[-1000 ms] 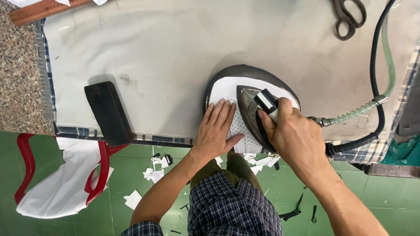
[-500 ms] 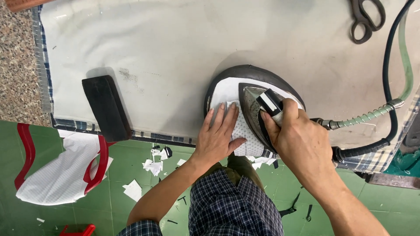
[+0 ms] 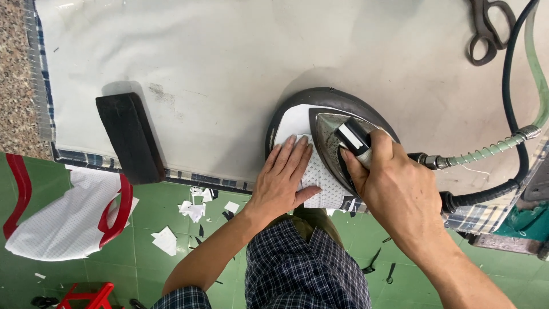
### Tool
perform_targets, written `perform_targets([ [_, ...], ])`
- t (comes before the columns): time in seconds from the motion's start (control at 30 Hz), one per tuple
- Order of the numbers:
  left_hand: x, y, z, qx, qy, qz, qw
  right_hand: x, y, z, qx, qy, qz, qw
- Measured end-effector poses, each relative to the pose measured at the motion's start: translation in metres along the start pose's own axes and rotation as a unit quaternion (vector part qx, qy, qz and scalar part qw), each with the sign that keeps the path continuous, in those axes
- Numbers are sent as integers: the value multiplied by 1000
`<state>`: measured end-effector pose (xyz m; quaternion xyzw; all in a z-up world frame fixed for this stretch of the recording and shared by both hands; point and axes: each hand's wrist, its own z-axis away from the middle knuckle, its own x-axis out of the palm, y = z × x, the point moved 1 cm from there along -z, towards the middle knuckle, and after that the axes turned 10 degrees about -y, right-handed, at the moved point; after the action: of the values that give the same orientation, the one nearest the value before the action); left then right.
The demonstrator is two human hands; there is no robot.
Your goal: The person irons a white patterned fabric piece on a curved ironing board using a steam iron. They repeatedly press and smooth the fabric, occasionally using a black foam block to hold or press the material while ironing.
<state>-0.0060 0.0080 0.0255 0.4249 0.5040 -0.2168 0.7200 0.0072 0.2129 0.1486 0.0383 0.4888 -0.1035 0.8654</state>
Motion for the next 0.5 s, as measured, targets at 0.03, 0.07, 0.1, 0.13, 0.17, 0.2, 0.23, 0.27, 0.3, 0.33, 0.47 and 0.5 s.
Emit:
perform_targets([
  [0.03,0,-1,0,-1,0,1,1000,-1,0,-1,-1,-1,1,1000],
  [0.07,1,-1,0,0,1,12,1000,-2,0,-2,-6,-6,6,1000],
  [0.1,2,-2,1,2,1,23,1000,-3,0,-3,-12,-11,10,1000],
  [0.13,1,-2,1,0,2,25,1000,-4,1,-4,-13,-12,11,1000],
  [0.17,0,-2,0,1,-1,27,1000,-4,1,-5,-15,-18,19,1000],
  [0.2,-1,-3,0,2,-4,29,1000,-4,2,-6,-16,-25,26,999],
  [0.23,0,-3,1,1,-3,31,1000,-5,1,-7,-16,-26,28,999],
  [0.27,0,-4,1,4,-5,46,999,-6,1,-7,-26,-13,43,999],
  [0.3,1,-5,1,7,-8,61,998,-8,0,-8,-36,-1,58,998],
  [0.33,3,-5,1,7,-7,63,998,-8,0,-9,-35,-2,59,998],
  [0.47,9,-8,2,13,10,57,998,-7,0,-12,-52,18,79,995],
  [0.5,11,-8,2,15,16,52,998,-8,0,-13,-66,30,90,993],
])
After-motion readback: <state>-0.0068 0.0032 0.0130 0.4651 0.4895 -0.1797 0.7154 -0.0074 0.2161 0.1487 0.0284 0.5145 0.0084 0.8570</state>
